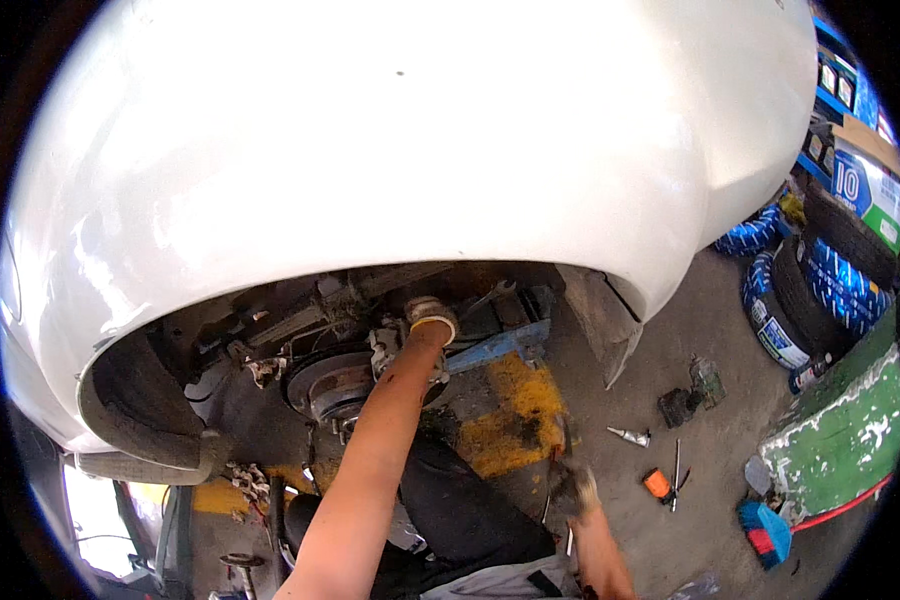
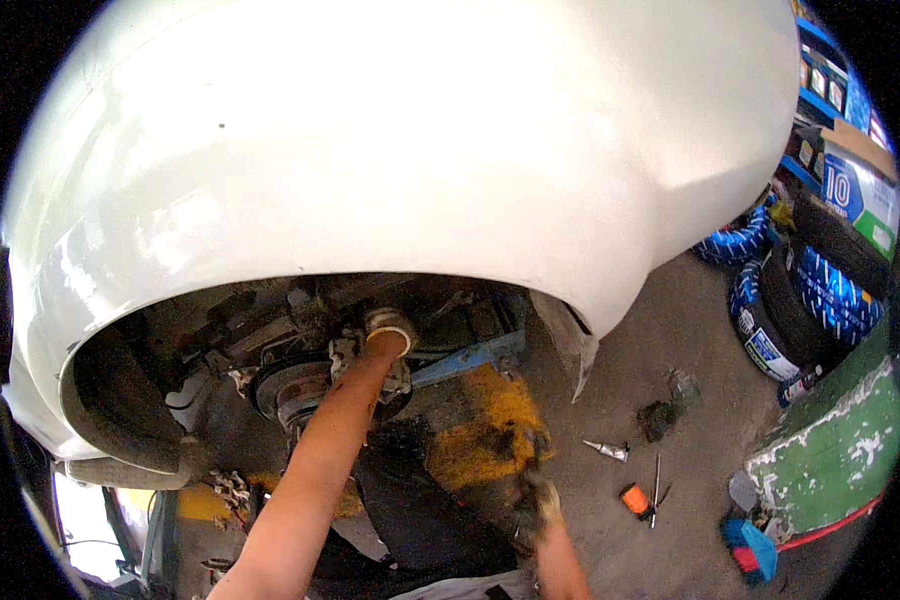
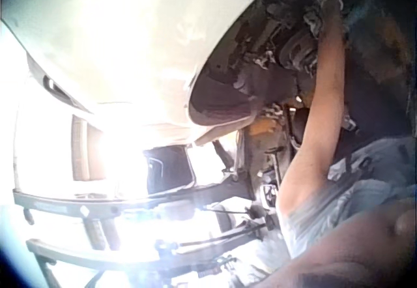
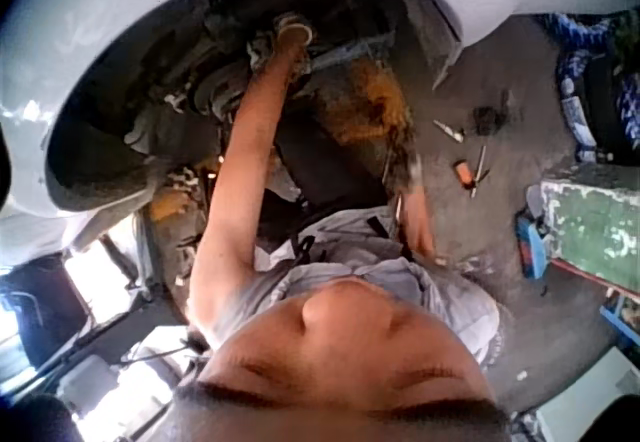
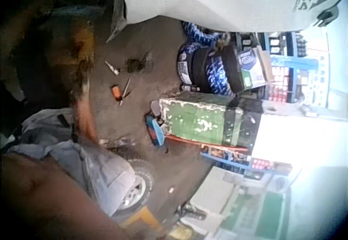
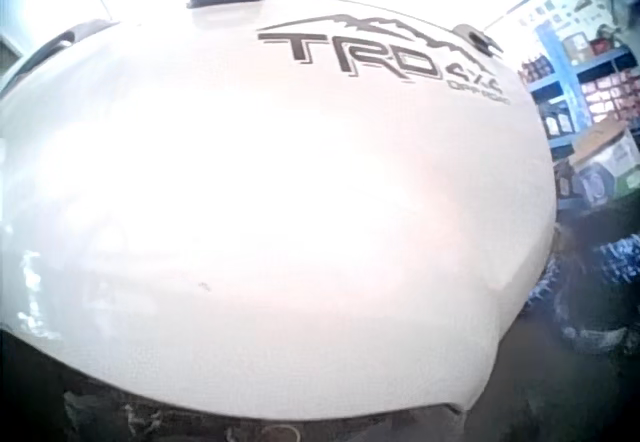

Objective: The person works on the front wheel assembly of a white car, using a wrench to loosen bolts on the brake caliper. They remove the caliper and use a hammer to tap the brake rotor, then proceed to remove the rotor from the hub.

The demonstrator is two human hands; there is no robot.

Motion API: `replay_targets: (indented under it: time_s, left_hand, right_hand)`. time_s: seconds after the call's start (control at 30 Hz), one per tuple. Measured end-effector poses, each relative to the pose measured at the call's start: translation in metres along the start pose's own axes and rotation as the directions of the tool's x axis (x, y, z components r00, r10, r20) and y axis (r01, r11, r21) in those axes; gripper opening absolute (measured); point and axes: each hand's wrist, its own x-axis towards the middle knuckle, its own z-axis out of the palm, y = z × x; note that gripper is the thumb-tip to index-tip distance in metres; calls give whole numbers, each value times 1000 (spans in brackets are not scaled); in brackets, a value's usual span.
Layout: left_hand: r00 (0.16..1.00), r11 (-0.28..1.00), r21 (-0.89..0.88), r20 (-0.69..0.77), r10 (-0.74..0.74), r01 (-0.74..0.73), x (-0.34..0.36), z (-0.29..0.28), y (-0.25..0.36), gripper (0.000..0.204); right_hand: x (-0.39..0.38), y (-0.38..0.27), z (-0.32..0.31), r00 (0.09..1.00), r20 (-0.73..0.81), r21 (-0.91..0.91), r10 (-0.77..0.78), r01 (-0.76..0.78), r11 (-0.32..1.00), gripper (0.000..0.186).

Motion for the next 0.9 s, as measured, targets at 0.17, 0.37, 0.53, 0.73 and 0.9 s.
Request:
replay_targets:
  time_s: [0.17,0.37,0.53,0.73,0.9]
  left_hand:
    - [998,944,-329,-50,-32,14,13,4,4,39]
    - [978,730,-680,-96,-186,72,30,15,11,39]
    - [950,591,-805,-137,-282,60,38,3,18,40]
    - [976,568,-816,-25,-218,106,12,19,-10,45]
    - [952,544,-839,-142,-273,31,-18,-4,-7,40]
  right_hand:
    - [-9,59,-158,998,-17,157,-53,55,986,19]
    - [30,73,-191,998,-69,249,9,8,969,23]
    - [83,8,40,988,38,342,-150,128,931,21]
    - [8,-79,181,811,543,41,-218,233,972,21]
    - [5,-40,50,977,210,-322,-26,95,942,20]
